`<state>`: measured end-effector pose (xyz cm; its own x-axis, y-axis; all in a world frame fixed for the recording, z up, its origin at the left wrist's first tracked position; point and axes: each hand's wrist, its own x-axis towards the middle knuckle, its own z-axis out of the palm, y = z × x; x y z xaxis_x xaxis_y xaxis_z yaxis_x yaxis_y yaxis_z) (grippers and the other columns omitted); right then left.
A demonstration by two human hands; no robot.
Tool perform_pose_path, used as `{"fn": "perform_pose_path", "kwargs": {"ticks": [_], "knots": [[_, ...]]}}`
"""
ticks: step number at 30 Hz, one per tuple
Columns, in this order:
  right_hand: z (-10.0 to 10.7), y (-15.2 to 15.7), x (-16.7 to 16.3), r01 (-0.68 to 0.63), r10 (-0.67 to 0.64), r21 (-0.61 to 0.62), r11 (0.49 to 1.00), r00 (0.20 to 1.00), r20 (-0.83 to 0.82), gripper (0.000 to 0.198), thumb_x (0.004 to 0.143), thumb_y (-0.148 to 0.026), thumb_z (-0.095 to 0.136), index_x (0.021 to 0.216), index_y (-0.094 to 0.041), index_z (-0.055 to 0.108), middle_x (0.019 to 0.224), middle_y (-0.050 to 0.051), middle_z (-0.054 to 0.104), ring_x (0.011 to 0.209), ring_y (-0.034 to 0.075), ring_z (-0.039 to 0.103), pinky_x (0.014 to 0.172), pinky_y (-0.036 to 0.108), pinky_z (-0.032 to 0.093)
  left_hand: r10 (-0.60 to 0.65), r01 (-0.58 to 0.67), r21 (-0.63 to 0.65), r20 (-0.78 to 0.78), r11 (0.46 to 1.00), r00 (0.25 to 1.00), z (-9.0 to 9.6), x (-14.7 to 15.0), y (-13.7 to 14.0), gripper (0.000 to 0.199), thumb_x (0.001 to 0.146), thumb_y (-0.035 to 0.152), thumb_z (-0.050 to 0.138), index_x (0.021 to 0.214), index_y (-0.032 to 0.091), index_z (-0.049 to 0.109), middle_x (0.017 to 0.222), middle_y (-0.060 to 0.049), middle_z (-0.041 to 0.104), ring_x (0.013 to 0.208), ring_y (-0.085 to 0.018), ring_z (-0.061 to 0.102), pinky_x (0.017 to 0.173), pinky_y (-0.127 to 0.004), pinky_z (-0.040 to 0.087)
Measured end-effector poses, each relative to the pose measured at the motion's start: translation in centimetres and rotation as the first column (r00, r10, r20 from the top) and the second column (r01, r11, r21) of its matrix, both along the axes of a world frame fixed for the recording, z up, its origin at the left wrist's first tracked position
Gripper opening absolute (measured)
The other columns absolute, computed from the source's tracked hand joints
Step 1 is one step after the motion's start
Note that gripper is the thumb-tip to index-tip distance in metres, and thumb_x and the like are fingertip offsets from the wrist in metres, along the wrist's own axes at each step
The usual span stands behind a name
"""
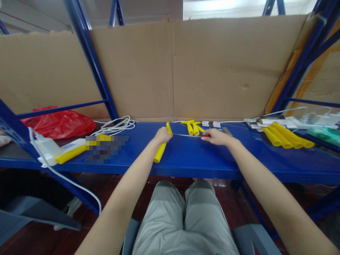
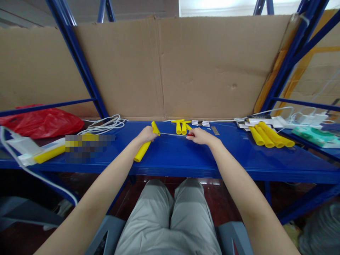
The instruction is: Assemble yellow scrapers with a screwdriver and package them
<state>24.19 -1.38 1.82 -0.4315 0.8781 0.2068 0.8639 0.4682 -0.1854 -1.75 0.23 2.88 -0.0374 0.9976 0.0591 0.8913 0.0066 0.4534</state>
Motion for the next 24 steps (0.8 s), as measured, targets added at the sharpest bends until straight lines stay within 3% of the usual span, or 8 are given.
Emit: {"fn": "perform_pose_path", "kwargs": {"ticks": [10, 24], "knots": [[0.5, -0.2, 0.7, 0.063, -0.063, -0.019, 0.998, 0.998, -0.012, 0.022, 0.085, -0.035, 0.052, 0.085, -0.018, 0.067, 0.076, 0.006, 0.068, 0.069, 0.019, 0.06, 0.064, 0.027, 0.042, 0.0, 0.002, -0.009, 0.155, 1.0, 0.988, -0.2, -0.3, 0.2, 0.016, 0.076, 0.012, 0.061, 0.086, 0.004, 0.069, 0.084, -0.016, 0.073, 0.066, -0.019, 0.07, 0.054, -0.021, 0.048], [-0.7, 2.1, 5.9, 0.124, -0.131, -0.111, 0.986, 0.989, -0.063, 0.014, 0.076, -0.033, 0.064, 0.08, -0.02, 0.065, 0.079, 0.004, 0.069, 0.073, 0.018, 0.062, 0.065, 0.027, 0.048, 0.014, -0.015, 0.008, 0.165, 1.0, 0.986, -0.4, -0.5, 0.6, 0.007, 0.074, 0.012, 0.062, 0.071, 0.008, 0.067, 0.075, -0.013, 0.073, 0.065, -0.018, 0.069, 0.055, -0.02, 0.048]]}}
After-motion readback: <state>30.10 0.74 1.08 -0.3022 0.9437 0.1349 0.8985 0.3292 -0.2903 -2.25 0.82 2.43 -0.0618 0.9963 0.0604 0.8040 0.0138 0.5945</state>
